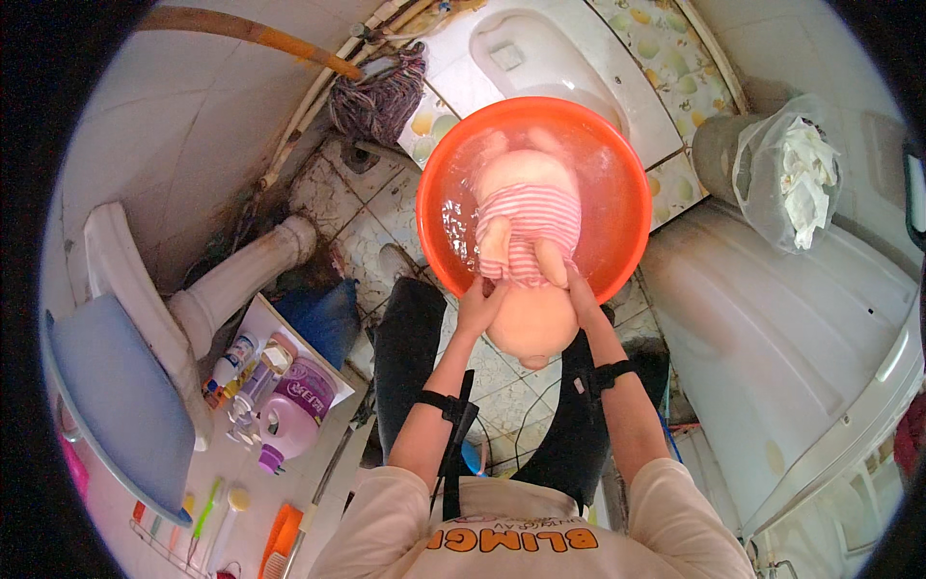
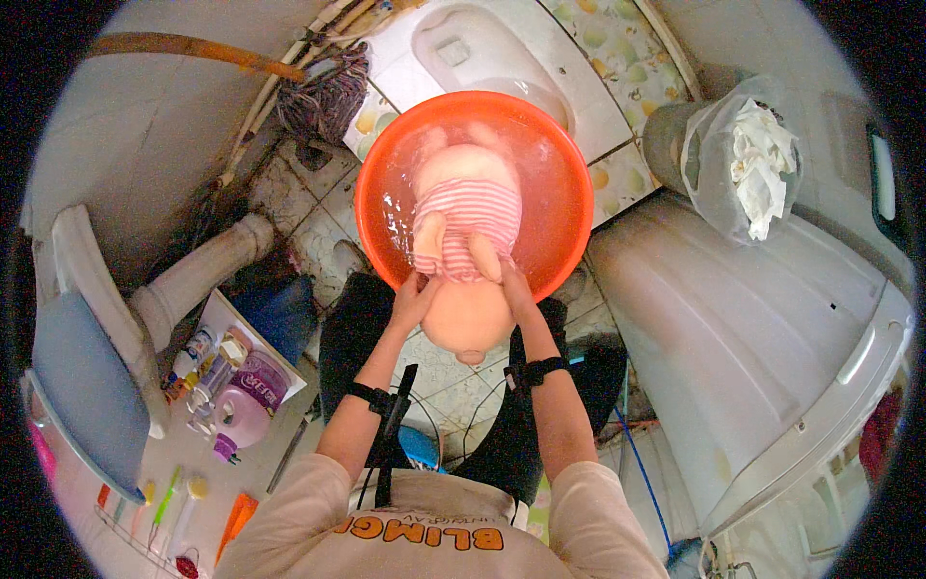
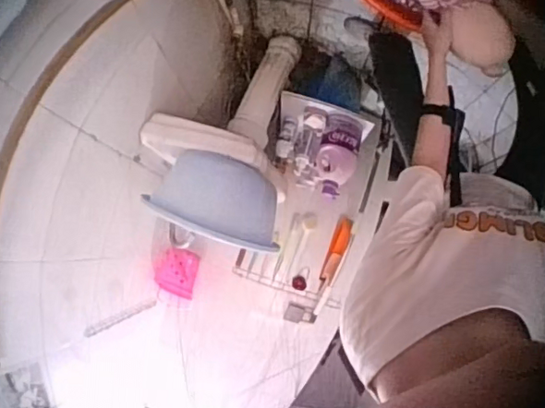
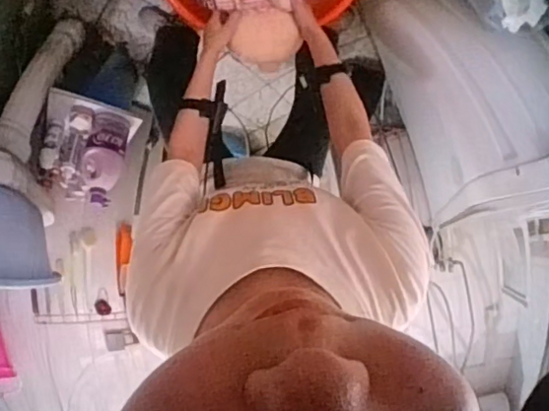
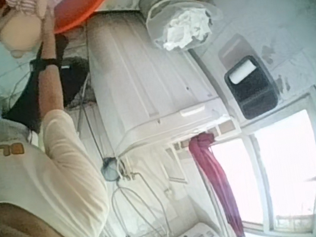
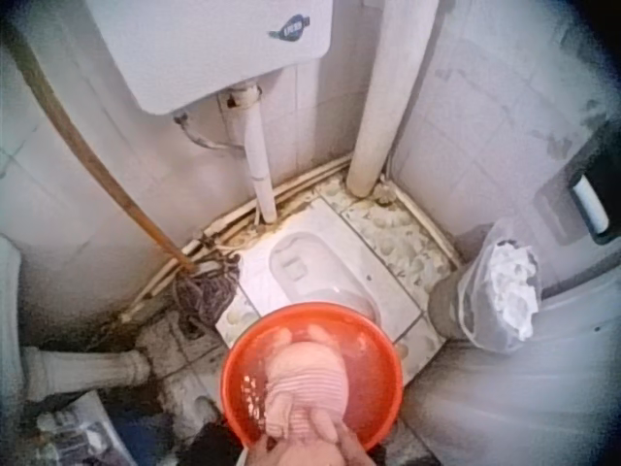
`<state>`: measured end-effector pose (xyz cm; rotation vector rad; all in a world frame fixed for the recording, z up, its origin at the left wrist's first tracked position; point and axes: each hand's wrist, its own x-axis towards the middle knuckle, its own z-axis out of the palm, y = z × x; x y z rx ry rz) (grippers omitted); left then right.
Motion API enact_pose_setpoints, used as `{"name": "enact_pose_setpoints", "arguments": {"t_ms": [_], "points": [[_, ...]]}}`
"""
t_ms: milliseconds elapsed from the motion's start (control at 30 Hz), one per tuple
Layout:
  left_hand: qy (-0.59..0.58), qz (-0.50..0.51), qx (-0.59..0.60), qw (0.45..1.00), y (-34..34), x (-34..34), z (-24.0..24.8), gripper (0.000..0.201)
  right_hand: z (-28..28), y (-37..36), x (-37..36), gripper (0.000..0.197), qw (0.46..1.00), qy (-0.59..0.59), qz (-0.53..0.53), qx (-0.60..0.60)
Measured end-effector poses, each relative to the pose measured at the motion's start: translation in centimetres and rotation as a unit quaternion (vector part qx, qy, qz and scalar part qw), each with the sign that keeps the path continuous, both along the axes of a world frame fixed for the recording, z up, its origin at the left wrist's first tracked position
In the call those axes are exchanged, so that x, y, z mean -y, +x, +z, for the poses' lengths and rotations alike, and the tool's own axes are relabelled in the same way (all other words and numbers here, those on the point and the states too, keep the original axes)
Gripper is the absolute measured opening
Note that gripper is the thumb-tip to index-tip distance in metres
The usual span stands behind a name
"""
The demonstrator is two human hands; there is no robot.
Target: The person washes plush toys by hand in a basin of water inside a sink and then moves them into a bucket of water on the floor. They scrub the toys with their hands in both containers.
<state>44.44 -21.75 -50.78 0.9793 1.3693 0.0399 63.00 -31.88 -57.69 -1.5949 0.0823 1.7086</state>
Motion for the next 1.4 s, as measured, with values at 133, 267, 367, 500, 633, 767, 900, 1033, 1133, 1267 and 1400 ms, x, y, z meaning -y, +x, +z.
{"name": "enact_pose_setpoints", "arguments": {"t_ms": [133,267,367,500,633,767,900,1033,1133,1267,1400], "points": [[0.019,-0.050,-0.099,0.994,-1.1,-0.4,1.0,0.050,2.6,-1.8,-0.6,0.056,0.999,-0.009,-0.033,-0.022],[0.025,-0.104,-0.120,0.987,-3.3,0.3,-0.4,0.055,2.5,-3.4,0.8,0.055,0.991,-0.083,-0.060,-0.089],[0.007,-0.129,-0.141,0.981,-4.7,0.8,0.0,0.054,2.0,-5.0,2.3,0.055,0.987,-0.102,-0.067,-0.108],[-0.046,-0.169,-0.148,0.973,-3.6,0.6,2.4,0.054,1.1,-5.1,5.1,0.057,0.985,-0.107,-0.083,-0.105],[-0.040,-0.166,-0.115,0.979,-4.6,2.2,0.9,0.054,2.7,-5.4,5.5,0.069,0.984,-0.110,-0.100,-0.094],[-0.099,-0.133,-0.142,0.976,-7.7,2.8,-0.1,0.067,7.1,-6.4,2.5,0.077,0.973,-0.185,-0.064,-0.125],[-0.185,-0.152,-0.200,0.950,-4.2,1.9,0.8,0.090,4.1,-3.3,5.9,0.084,0.978,-0.178,-0.048,-0.098],[-0.212,-0.115,-0.243,0.939,-6.8,1.6,0.6,0.099,6.0,-4.7,4.6,0.075,0.974,-0.185,0.009,-0.133],[-0.213,-0.121,-0.174,0.954,-7.5,1.8,0.3,0.104,6.8,-5.6,4.2,0.063,0.981,-0.070,-0.066,-0.169],[-0.279,-0.029,-0.090,0.955,-4.3,1.1,3.9,0.097,6.5,-4.6,5.6,0.054,0.983,-0.084,-0.089,-0.135],[-0.326,0.018,-0.055,0.944,-5.1,0.1,4.6,0.093,7.9,-4.3,4.0,0.055,0.981,-0.085,-0.113,-0.133]]}}
